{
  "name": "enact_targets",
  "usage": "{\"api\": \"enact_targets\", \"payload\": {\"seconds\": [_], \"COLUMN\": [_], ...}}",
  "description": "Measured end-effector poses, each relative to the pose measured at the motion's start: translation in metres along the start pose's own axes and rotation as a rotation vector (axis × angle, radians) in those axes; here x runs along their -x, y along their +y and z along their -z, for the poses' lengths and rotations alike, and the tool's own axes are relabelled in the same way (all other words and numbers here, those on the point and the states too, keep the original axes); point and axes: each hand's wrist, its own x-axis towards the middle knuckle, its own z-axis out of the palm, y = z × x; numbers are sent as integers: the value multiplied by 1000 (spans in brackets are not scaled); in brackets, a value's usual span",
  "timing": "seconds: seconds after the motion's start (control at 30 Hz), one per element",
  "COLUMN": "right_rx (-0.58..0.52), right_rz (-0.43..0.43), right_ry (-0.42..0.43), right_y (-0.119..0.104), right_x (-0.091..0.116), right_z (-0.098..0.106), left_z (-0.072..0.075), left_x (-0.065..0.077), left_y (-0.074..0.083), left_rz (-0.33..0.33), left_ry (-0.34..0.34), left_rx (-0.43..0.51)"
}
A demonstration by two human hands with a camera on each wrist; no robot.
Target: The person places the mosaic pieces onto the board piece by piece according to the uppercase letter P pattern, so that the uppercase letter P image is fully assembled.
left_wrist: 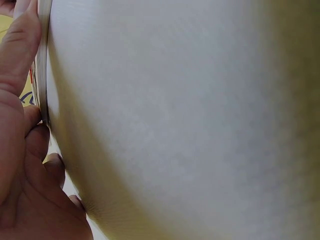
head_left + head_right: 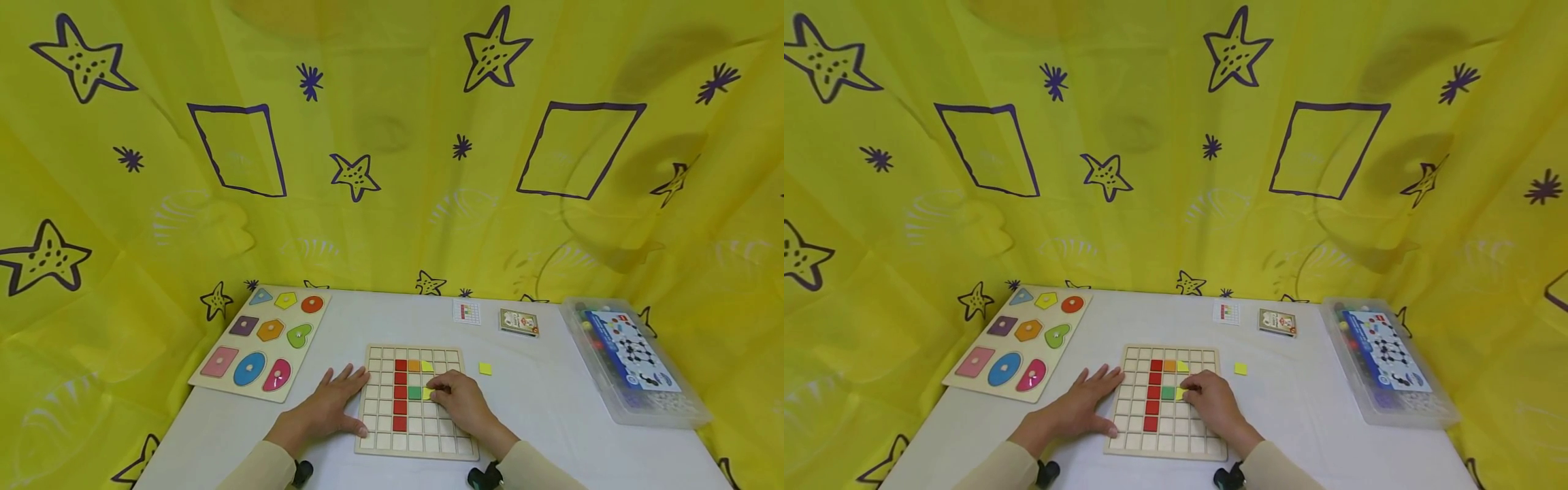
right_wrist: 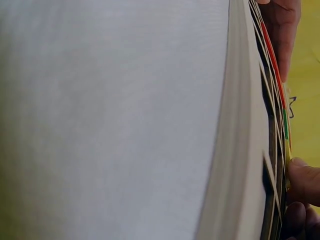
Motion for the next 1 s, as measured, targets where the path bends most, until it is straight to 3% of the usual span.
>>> {"api": "enact_targets", "payload": {"seconds": [0.3, 0.47, 0.57, 0.8, 1.0], "right_rx": [-7, -21, -48, -135, -206], "right_rz": [19, -14, -54, -53, -91], "right_ry": [-12, -5, 11, 50, 80], "right_y": [1, 0, 1, 2, 4], "right_x": [0, 0, 0, 0, -3], "right_z": [-1, -3, -4, -3, 7], "left_z": [1, 0, 0, 0, 0], "left_x": [-1, -2, -1, -1, -1], "left_y": [-1, -2, -1, 0, 0], "left_rz": [-10, -7, -3, 8, 5], "left_ry": [6, 3, 1, -3, -3], "left_rx": [-5, -12, -5, 1, -5]}}
